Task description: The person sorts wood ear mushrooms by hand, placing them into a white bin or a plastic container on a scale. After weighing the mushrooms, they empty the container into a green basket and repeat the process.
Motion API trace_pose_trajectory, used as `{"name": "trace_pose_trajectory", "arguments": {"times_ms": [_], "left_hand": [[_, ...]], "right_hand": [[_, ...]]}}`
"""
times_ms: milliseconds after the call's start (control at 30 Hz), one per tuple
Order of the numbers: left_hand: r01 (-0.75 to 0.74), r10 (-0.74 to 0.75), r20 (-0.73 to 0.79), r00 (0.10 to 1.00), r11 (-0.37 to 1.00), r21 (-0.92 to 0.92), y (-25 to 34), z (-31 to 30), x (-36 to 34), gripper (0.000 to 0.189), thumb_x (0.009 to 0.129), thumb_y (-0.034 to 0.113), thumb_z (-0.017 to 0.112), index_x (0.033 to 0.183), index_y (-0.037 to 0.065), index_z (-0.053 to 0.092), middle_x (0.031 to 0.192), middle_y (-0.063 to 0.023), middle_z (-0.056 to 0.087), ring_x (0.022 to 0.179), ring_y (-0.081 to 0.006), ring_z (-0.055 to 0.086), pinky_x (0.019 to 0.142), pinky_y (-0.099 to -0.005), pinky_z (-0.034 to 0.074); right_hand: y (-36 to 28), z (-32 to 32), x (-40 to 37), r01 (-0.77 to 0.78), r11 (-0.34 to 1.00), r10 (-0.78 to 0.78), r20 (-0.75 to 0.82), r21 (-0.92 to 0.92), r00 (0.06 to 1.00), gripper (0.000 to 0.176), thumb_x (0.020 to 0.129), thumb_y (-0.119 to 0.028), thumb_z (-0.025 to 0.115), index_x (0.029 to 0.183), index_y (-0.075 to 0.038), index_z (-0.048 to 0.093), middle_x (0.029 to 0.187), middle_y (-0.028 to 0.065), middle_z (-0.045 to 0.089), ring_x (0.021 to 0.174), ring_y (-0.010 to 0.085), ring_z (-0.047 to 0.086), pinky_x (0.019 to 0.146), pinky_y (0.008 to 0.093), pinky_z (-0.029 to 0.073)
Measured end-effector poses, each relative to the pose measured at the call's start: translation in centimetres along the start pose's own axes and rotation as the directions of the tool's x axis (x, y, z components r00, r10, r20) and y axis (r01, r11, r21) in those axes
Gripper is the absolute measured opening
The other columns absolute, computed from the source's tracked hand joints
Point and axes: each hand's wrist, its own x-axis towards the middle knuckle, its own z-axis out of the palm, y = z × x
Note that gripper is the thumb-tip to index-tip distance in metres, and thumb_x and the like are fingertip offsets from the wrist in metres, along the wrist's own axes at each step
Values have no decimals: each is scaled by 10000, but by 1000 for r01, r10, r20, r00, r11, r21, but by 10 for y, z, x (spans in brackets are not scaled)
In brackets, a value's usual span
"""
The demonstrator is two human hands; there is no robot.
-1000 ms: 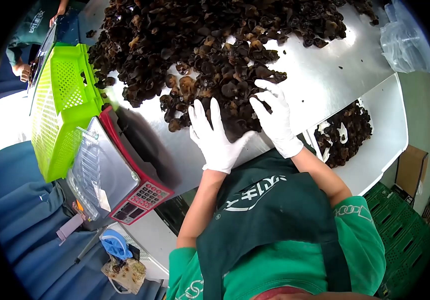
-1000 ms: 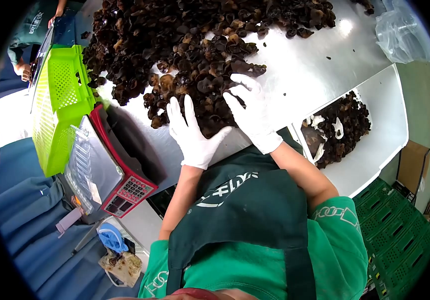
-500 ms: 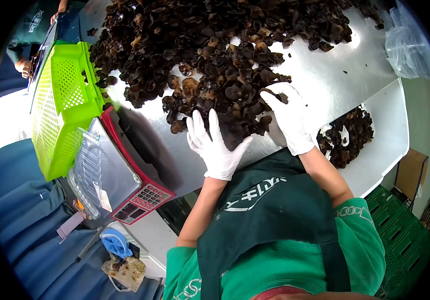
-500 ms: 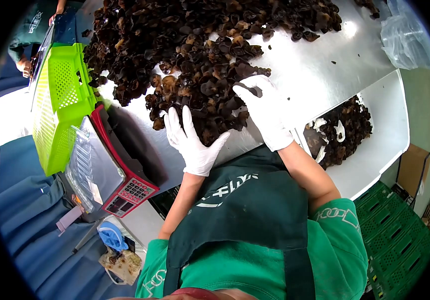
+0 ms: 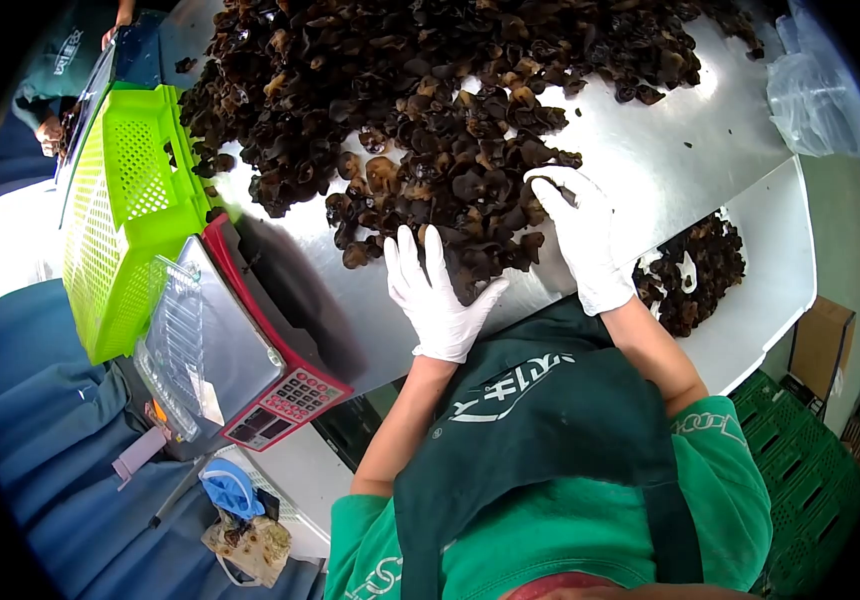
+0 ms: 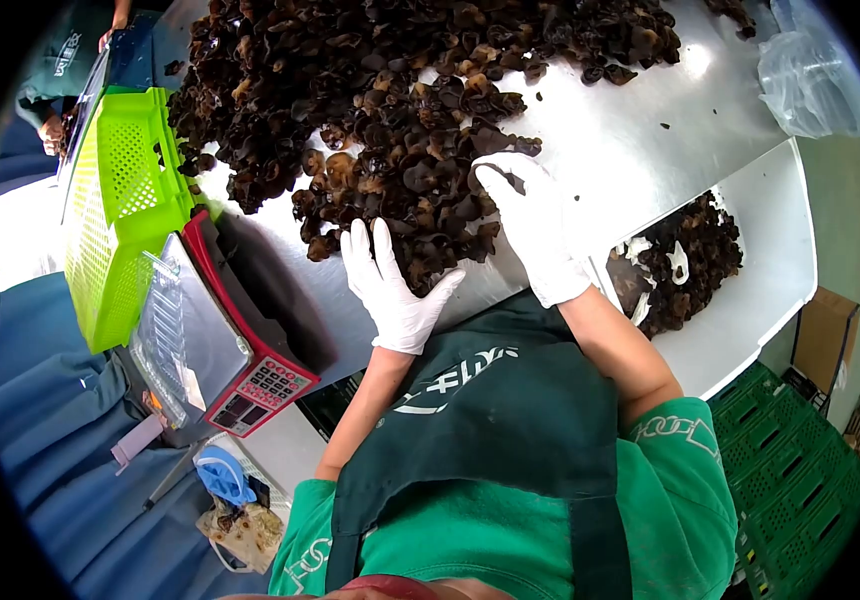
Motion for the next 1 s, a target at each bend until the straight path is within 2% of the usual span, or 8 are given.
{"name": "trace_pose_trajectory", "arguments": {"times_ms": [167, 333, 400, 500, 600, 667, 900, 1000], "left_hand": [[7, -7, -3, 1000, 1000, 0, 0, 0, -1, 1170, 695, 489, 912, 1587, 18, 319, 1620, -281, 281, 1473, -502, 279, 1188, -591, 258], [-10, 10, -30, 999, 1000, -8, -3, 1, -3, 1150, 712, 508, 899, 1579, 11, 329, 1612, -277, 294, 1475, -498, 279, 1192, -589, 258], [-21, 20, -36, 999, 1000, -7, -3, 1, -3, 1142, 718, 515, 894, 1576, 9, 335, 1608, -275, 300, 1475, -496, 279, 1194, -588, 257], [-38, 37, -52, 998, 999, -6, -4, 2, -3, 1123, 727, 516, 888, 1570, 8, 346, 1603, -273, 308, 1476, -495, 279, 1197, -584, 258], [-33, 32, -46, 998, 999, -12, -4, 1, -3, 1127, 731, 517, 887, 1576, 13, 337, 1600, -263, 314, 1475, -484, 283, 1204, -573, 250], [-30, 30, -44, 999, 999, -11, -4, 1, -3, 1130, 731, 520, 886, 1578, 14, 334, 1601, -259, 313, 1476, -478, 283, 1206, -572, 247], [-20, 19, -43, 999, 999, -25, -4, 0, -3, 1130, 734, 527, 881, 1580, 17, 332, 1604, -251, 312, 1481, -467, 280, 1211, -571, 239], [-19, 18, -43, 999, 999, -26, -4, 0, -3, 1132, 733, 527, 882, 1580, 17, 331, 1606, -252, 310, 1482, -467, 279, 1212, -570, 238]], "right_hand": [[-26, -7, -6, -86, 979, 89, 10, -186, 996, 144, 954, -152, 729, 1035, -35, 752, 991, 10, 720, 887, 115, 647, 853, 253, 505], [9, -16, 2, -258, 905, 259, 43, 338, 965, 138, 985, -180, 701, 1055, -64, 730, 973, 29, 705, 863, 140, 646, 856, 264, 524], [13, -22, 6, -351, 735, 285, 205, 581, 936, 160, 1004, -203, 671, 1073, -64, 710, 975, 60, 697, 887, 177, 656, 881, 299, 541], [9, -24, 7, -563, 275, -1, 586, 779, 810, 264, 1060, -285, 565, 1035, -41, 663, 1005, 104, 666, 938, 262, 657, 915, 419, 552], [1, -20, 1, -668, -211, 2, 684, 713, 729, 227, 1043, -235, 552, 1020, -33, 651, 981, 74, 642, 965, 259, 656, 912, 455, 554], [-6, -21, -1, -683, -372, -17, 731, 629, 683, 235, 1048, -220, 517, 1035, -24, 645, 974, 63, 631, 989, 267, 662, 897, 463, 565], [-14, -22, -4, -680, -222, 1, 697, 699, 717, 504, 1094, -355, 403, 1473, -49, 530, 1390, 165, 629, 1205, 327, 641, 903, 466, 567], [-2, -22, -3, -719, -284, -157, 709, 634, 687, 581, 1104, -362, 373, 1622, -103, 317, 1658, 193, 329, 1482, 370, 402, 1059, 485, 489]]}}
